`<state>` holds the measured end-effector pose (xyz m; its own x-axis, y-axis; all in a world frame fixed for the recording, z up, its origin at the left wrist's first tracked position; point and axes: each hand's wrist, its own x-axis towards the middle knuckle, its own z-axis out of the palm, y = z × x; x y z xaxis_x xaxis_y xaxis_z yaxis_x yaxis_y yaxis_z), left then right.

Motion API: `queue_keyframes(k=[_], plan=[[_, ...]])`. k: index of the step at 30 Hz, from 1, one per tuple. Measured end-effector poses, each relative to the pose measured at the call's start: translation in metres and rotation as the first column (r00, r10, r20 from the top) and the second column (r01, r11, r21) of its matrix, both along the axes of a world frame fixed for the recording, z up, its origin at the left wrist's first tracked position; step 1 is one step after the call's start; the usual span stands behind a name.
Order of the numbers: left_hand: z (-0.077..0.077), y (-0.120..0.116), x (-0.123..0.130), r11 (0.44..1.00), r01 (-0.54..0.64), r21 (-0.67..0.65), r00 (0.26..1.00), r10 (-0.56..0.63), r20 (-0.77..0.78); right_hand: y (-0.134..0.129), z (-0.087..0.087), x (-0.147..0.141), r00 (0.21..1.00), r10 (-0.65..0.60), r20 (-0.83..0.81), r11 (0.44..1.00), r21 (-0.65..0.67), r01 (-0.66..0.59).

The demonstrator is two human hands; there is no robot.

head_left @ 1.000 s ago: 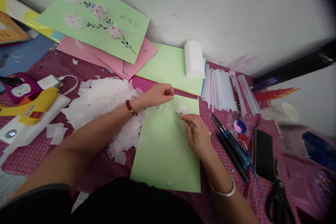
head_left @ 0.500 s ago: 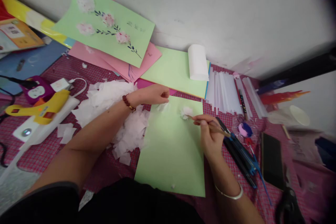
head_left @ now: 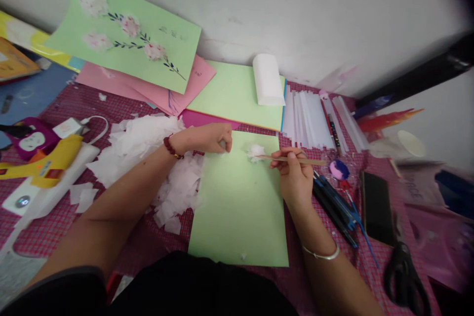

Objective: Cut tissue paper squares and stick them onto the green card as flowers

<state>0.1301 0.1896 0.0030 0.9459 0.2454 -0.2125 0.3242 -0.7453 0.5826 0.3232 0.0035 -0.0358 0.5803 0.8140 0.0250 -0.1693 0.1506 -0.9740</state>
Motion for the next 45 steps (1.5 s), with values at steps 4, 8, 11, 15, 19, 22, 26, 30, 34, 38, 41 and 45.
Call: queue_keyframes(k=[4,8,11,15,19,22,26,30,34,38,41,45], plan=[[0.005,-0.002,0.002,0.996,-0.083,-0.039,0.979,0.089,0.185,0.001,-0.001,0.000,1.000,0.016,0.021,1.000,0.015,-0.016],[0.025,-0.004,-0.003,0.980,-0.107,-0.171,0.961,0.146,0.235,0.002,-0.003,0.001,0.997,0.052,0.051,0.998,-0.019,-0.052],[0.031,-0.001,-0.008,0.976,-0.059,-0.209,0.974,0.103,0.203,0.001,-0.003,0.000,0.998,0.057,0.016,0.998,-0.011,-0.057],[0.020,0.002,-0.010,0.995,0.008,-0.103,0.987,0.009,0.163,-0.001,0.002,-0.002,1.000,0.021,0.009,0.999,0.044,-0.021],[0.000,0.002,-0.006,0.999,-0.024,-0.034,0.994,0.027,0.103,-0.003,0.005,-0.002,0.999,-0.004,0.040,0.997,0.080,0.001],[-0.005,0.003,-0.004,0.997,-0.078,-0.024,0.987,0.080,0.141,-0.002,0.005,0.000,0.995,-0.057,0.087,0.995,0.084,0.050],[0.006,-0.004,0.001,0.987,-0.139,-0.076,0.945,0.156,0.288,-0.001,0.003,0.002,0.988,-0.079,0.134,0.995,0.074,0.069],[0.004,-0.028,0.019,0.965,-0.253,-0.071,0.910,0.263,0.320,-0.003,0.002,-0.001,0.987,-0.036,0.159,0.997,0.073,0.024],[-0.020,-0.047,0.037,0.961,-0.278,-0.002,0.918,0.266,0.296,-0.007,0.002,-0.005,0.932,0.056,0.358,0.997,0.032,-0.073],[-0.034,-0.047,0.040,0.958,-0.281,0.062,0.911,0.246,0.330,-0.010,0.004,-0.006,0.816,0.105,0.569,0.992,-0.005,-0.125],[-0.034,-0.046,0.040,0.956,-0.275,0.099,0.912,0.227,0.343,-0.011,0.006,-0.006,0.798,0.063,0.599,0.996,0.013,-0.088],[-0.034,-0.046,0.040,0.957,-0.279,0.081,0.914,0.239,0.328,-0.011,0.008,-0.007,0.850,-0.031,0.526,0.999,0.053,0.004]])
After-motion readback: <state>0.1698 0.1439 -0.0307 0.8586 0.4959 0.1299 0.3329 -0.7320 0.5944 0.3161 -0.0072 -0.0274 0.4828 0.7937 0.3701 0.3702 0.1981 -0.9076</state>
